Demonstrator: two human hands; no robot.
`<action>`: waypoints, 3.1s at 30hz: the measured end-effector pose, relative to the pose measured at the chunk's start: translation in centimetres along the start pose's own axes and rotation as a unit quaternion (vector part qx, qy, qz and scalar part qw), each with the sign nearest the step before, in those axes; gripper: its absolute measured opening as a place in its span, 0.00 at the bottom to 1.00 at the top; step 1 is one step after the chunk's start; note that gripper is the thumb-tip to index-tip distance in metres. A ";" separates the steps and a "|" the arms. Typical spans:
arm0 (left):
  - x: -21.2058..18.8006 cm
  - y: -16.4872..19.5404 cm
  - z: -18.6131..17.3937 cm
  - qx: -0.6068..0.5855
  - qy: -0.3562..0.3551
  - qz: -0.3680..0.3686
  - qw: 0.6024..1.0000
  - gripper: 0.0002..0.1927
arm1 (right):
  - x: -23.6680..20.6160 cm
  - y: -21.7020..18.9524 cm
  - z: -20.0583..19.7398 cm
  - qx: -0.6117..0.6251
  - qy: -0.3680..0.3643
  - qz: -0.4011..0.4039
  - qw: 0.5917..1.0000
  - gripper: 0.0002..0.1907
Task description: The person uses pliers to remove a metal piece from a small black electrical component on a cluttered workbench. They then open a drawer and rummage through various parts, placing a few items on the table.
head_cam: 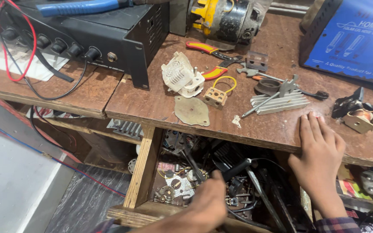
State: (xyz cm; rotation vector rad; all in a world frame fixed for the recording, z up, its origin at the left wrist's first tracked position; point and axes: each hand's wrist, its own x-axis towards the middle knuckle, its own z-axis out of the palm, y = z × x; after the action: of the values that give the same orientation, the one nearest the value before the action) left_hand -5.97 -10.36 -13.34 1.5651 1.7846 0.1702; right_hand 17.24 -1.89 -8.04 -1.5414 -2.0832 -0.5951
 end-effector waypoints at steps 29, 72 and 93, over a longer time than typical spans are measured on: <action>-2.1 15.3 7.6 -0.288 0.296 0.236 0.880 0.29 | 2.3 2.7 -0.2 -0.064 -0.139 -0.056 0.987 0.65; -1.7 -3.6 -1.8 0.007 0.205 0.479 0.854 0.03 | 2.1 1.9 -3.2 0.002 -0.159 -0.119 0.980 0.56; 7.2 -11.2 -1.9 0.244 0.002 0.113 0.963 0.14 | 2.2 1.4 -3.6 0.015 -0.156 -0.108 0.982 0.55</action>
State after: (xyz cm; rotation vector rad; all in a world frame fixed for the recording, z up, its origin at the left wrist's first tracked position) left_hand -15.87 -5.98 -21.22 2.1162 1.7280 -0.1748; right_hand 18.42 -2.04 -3.79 -1.4806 -2.5059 -0.4118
